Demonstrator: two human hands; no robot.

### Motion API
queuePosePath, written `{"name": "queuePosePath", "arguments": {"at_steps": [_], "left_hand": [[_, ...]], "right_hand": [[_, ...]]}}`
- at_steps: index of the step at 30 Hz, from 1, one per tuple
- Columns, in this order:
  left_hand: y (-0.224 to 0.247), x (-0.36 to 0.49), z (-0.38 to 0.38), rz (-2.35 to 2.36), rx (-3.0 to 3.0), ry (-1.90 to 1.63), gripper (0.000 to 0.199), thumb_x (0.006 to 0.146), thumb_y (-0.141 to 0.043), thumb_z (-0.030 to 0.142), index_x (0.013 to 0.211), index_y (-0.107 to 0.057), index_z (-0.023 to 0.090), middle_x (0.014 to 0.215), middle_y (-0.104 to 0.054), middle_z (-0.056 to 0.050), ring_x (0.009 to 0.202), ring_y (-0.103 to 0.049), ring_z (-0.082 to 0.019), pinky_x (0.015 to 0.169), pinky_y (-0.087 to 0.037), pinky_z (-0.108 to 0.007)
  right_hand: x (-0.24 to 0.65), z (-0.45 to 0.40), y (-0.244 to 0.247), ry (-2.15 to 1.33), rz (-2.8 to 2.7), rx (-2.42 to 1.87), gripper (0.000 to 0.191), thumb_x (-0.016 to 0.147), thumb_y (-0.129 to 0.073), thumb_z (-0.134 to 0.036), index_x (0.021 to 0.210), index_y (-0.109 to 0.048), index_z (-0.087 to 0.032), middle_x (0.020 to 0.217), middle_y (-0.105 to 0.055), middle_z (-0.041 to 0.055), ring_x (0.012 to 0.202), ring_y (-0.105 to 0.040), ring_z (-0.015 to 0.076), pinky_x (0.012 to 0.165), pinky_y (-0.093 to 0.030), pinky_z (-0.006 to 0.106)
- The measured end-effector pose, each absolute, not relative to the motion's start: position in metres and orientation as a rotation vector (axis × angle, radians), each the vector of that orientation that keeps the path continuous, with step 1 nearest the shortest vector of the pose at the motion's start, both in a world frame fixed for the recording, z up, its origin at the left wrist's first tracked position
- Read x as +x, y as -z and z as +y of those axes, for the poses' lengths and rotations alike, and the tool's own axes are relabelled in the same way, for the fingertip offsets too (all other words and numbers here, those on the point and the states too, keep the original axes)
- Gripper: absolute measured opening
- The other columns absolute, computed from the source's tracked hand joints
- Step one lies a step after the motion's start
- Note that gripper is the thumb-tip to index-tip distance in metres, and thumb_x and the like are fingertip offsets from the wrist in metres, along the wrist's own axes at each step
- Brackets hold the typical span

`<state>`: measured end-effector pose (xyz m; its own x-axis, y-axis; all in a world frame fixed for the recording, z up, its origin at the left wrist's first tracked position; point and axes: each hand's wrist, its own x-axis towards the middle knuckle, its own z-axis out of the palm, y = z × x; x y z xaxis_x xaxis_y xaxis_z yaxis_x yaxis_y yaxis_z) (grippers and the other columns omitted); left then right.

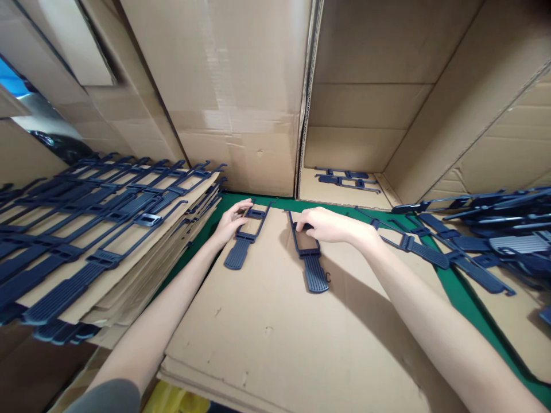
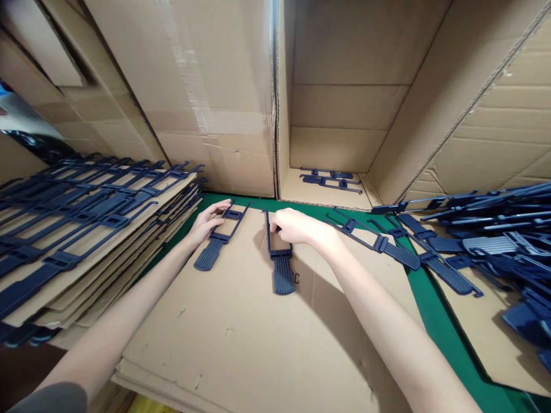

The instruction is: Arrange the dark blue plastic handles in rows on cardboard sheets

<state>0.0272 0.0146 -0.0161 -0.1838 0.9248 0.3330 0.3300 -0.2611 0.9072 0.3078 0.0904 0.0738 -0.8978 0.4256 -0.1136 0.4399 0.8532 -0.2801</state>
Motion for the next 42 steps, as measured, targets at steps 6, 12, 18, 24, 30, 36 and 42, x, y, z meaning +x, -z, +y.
{"name": "queuePosePath", "arguments": {"at_steps": [6,12,18,24,30,36,42], "left_hand": [[0.014,0.028,0.012,1.427,1.611,-1.431,0.050,0.058,-0.050,0.018,0.107,-0.061,0.018,0.143,-0.045,-0.010,0.130,-0.044,-0.030,0.107,-0.034,-0.046],[0.011,0.030,0.009,1.397,1.628,-1.431,0.055,0.056,-0.047,0.016,0.109,-0.062,0.017,0.139,-0.051,-0.010,0.130,-0.044,-0.029,0.109,-0.032,-0.047],[0.011,0.031,0.010,1.377,1.627,-1.415,0.057,0.057,-0.047,0.015,0.112,-0.062,0.018,0.138,-0.052,-0.009,0.133,-0.041,-0.029,0.113,-0.027,-0.049],[0.016,0.028,0.012,1.477,1.597,-1.464,0.066,0.062,-0.059,0.020,0.128,-0.052,0.023,0.145,-0.043,-0.008,0.137,-0.033,-0.031,0.108,-0.033,-0.051],[0.019,0.026,0.013,1.470,1.559,-1.443,0.067,0.061,-0.065,0.023,0.127,-0.052,0.021,0.139,-0.050,-0.011,0.133,-0.040,-0.032,0.111,-0.028,-0.050],[0.017,0.026,0.013,1.448,1.560,-1.441,0.066,0.062,-0.065,0.023,0.127,-0.053,0.020,0.143,-0.046,-0.010,0.132,-0.041,-0.032,0.113,-0.027,-0.051],[0.018,0.026,0.013,1.434,1.586,-1.446,0.065,0.063,-0.065,0.024,0.126,-0.055,0.017,0.144,-0.045,-0.012,0.132,-0.042,-0.032,0.113,-0.029,-0.047]], "right_hand": [[0.306,0.097,-0.060,0.425,3.019,0.654,0.041,0.074,-0.047,0.002,0.105,-0.069,-0.013,0.113,-0.064,0.0113,0.106,-0.059,0.0229,0.090,-0.043,0.028],[0.296,0.085,-0.051,0.412,3.080,0.609,0.037,0.085,-0.044,-0.010,0.115,-0.065,-0.011,0.125,-0.057,0.0158,0.113,-0.056,0.0264,0.093,-0.043,0.034],[0.292,0.072,-0.053,0.469,3.162,0.426,0.034,0.088,-0.044,-0.016,0.115,-0.064,-0.013,0.126,-0.059,0.0132,0.120,-0.051,0.0250,0.097,-0.042,0.036],[0.286,0.067,-0.048,0.458,3.193,0.384,0.035,0.094,-0.035,-0.017,0.101,-0.068,-0.011,0.128,-0.057,0.0160,0.122,-0.049,0.0251,0.100,-0.040,0.037],[0.283,0.057,-0.050,0.375,3.199,0.472,0.035,0.097,-0.033,-0.023,0.100,-0.066,-0.010,0.129,-0.055,0.0176,0.116,-0.052,0.0273,0.097,-0.038,0.041],[0.283,0.055,-0.047,0.357,3.238,0.486,0.035,0.097,-0.037,-0.027,0.115,-0.062,-0.012,0.131,-0.054,0.0175,0.121,-0.048,0.0272,0.102,-0.033,0.044],[0.285,0.061,-0.047,0.468,3.205,0.412,0.042,0.094,-0.041,-0.026,0.131,-0.054,-0.011,0.147,-0.039,0.0156,0.134,-0.036,0.0274,0.109,-0.031,0.042]]}}
